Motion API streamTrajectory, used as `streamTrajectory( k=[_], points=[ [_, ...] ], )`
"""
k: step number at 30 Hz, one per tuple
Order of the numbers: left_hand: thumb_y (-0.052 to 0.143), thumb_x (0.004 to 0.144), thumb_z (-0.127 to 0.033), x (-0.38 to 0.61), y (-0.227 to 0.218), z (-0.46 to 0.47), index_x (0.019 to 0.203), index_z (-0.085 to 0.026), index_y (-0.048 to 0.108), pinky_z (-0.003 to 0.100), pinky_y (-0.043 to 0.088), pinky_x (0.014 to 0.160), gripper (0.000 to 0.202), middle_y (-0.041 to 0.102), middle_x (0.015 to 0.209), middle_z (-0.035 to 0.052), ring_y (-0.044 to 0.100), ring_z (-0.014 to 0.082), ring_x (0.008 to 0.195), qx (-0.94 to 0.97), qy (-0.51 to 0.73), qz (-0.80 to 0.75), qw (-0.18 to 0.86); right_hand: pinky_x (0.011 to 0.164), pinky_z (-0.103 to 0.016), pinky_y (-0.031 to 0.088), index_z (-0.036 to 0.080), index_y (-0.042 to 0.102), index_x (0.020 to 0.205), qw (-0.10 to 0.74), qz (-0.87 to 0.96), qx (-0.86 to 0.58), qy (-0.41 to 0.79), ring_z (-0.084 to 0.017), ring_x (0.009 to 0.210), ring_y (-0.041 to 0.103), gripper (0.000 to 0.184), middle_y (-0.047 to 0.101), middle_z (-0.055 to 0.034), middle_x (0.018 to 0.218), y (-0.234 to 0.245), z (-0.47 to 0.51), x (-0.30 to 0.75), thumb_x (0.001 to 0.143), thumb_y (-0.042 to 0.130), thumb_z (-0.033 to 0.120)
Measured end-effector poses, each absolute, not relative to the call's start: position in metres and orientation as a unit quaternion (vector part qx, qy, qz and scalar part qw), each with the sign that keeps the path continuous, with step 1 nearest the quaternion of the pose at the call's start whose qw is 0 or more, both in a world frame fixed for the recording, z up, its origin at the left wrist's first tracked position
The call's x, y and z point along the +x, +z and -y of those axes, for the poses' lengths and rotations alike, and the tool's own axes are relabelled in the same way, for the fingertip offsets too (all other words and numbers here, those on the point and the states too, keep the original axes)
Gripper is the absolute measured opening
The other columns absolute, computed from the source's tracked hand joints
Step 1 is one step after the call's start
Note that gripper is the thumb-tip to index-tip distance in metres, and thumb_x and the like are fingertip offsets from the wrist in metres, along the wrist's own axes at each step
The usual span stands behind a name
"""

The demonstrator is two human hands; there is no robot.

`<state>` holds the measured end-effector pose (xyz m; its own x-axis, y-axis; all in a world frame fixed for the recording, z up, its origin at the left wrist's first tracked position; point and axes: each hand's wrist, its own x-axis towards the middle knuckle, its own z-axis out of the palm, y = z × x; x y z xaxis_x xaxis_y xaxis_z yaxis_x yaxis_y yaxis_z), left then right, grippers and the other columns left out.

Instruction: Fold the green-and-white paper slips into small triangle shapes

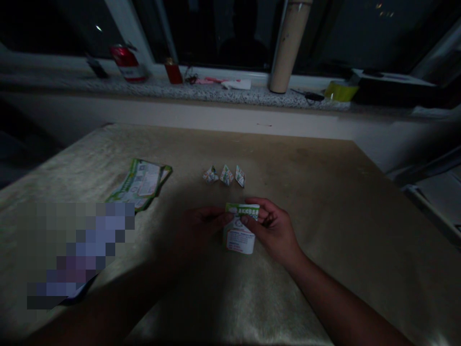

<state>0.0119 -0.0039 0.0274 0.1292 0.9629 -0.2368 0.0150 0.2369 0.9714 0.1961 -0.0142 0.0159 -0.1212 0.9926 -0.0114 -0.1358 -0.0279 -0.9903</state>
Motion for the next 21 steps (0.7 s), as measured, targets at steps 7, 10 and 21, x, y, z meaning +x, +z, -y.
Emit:
streamTrajectory(
  k=[7,10,21],
  points=[
    [0.077,0.073,-0.043,0.0122,0.025,0.0041,0.08,-0.016,0.077,0.027,0.05,0.061,0.027,0.076,0.077,0.0052,0.066,0.0169,0.066,0.478,0.405,-0.524,0.577,0.072,-0.034,0.062,0.024,0.065,0.104,0.505,0.479,-0.432,0.574,-0.019,0.076,0.075,0.035,0.079,-0.0033,0.091,0.0159,0.0142,0.1957,0.076,0.082,0.037],
    [0.076,0.073,-0.044,0.0119,0.0256,0.0038,0.079,-0.016,0.077,0.027,0.049,0.059,0.029,0.076,0.076,0.0053,0.066,0.0167,0.064,0.478,0.398,-0.525,0.581,0.071,-0.035,0.062,0.024,0.065,0.103,0.5,0.485,-0.441,0.566,-0.02,0.077,0.075,0.036,0.079,-0.0045,0.093,0.0163,0.0142,0.1959,0.075,0.082,0.038],
    [0.078,0.072,-0.041,0.0118,0.0245,0.0029,0.079,-0.015,0.077,0.025,0.049,0.057,0.027,0.076,0.075,0.0048,0.064,0.0153,0.062,0.468,0.403,-0.53,0.581,0.068,-0.027,0.06,0.023,0.067,0.101,0.52,0.471,-0.422,0.574,-0.015,0.073,0.074,0.031,0.08,-0.0025,0.089,0.018,0.0143,0.1941,0.075,0.083,0.03]
  ],
)
